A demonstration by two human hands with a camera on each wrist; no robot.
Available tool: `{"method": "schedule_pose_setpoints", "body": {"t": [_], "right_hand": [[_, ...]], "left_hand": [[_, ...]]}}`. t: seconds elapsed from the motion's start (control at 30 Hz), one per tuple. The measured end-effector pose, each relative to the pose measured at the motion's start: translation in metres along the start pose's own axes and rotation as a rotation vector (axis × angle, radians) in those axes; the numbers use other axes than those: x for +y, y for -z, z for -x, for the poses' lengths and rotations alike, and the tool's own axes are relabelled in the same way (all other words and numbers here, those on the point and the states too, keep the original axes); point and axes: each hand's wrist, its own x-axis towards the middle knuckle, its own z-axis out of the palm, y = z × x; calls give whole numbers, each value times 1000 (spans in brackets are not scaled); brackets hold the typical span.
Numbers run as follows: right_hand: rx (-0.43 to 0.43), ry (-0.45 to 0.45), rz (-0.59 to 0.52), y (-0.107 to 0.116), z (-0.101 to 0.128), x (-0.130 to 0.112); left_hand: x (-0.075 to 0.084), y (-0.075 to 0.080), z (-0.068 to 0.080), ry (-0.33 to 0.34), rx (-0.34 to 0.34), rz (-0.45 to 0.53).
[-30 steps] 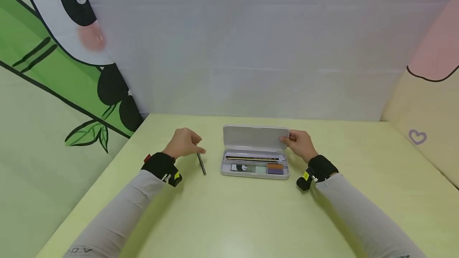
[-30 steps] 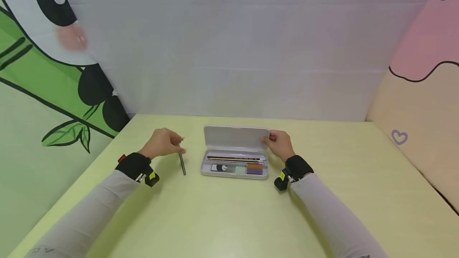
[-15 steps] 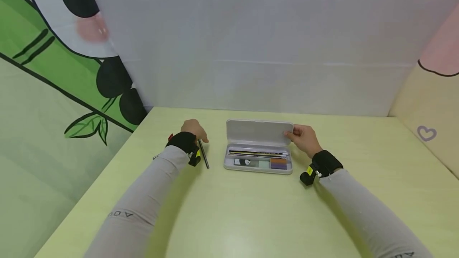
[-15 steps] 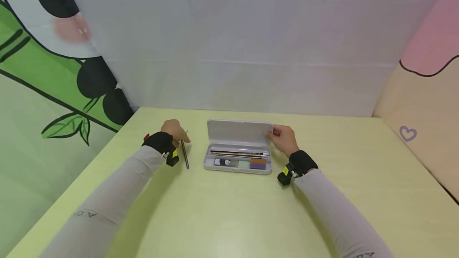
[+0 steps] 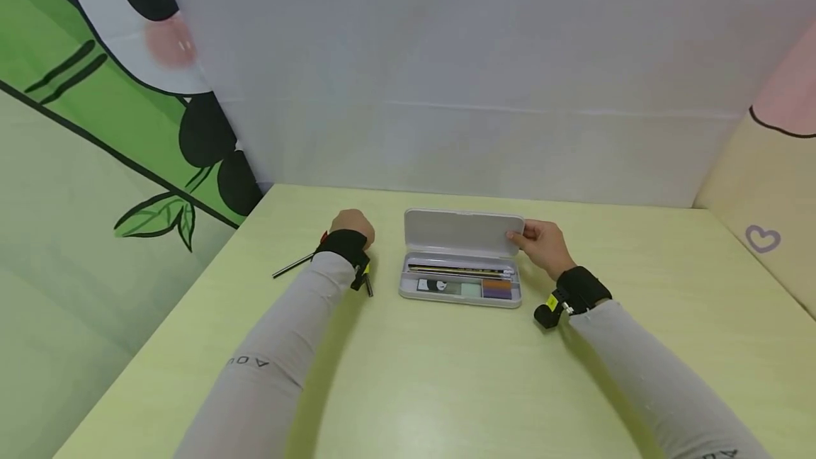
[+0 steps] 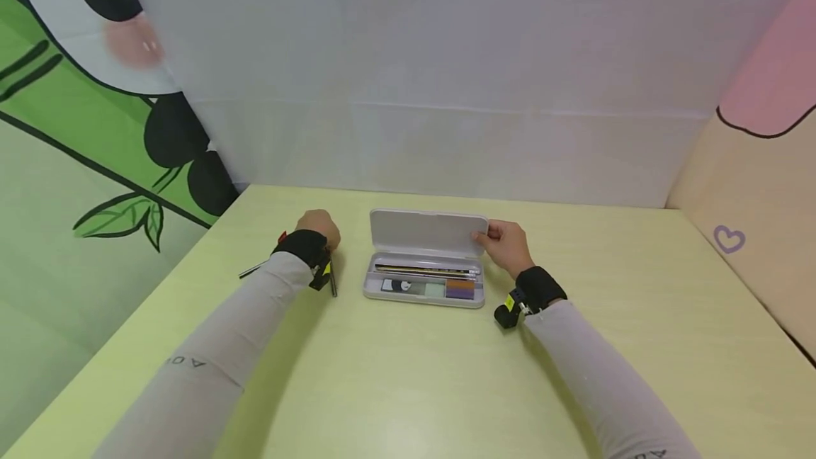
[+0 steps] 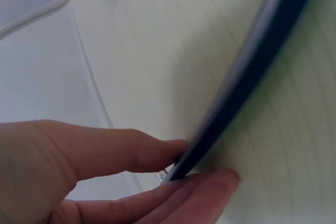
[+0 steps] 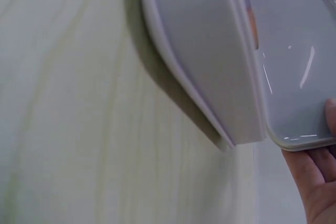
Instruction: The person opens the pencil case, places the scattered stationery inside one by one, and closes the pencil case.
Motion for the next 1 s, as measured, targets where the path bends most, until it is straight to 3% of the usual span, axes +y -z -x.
{"method": "schedule_pose_setpoints", "body": {"t": [0.17,0.3,0.4,0.6,0.67,0.83,1.0], "right_hand": [[15,-10,-12,-2,5,-1],[22,-23,-14,-6,10,-3],[24,-16,-13,-10,14,-5],[31,-4,-32,-18,17,-10],[33,-8,-32,-19,17,-10],[35,-16,-23,-20,18,-12],[47,1,-19,-20,15,-11]], "left_hand": [[-4,2,3,-11,-7,36],[-13,8,9,-57,-20,60],[-22,19,16,-148,-13,57],[-44,47,34,-417,-49,76],[-48,55,42,-489,-32,72],[-51,66,60,-584,28,98],[-44,65,76,-705,111,148]]}}
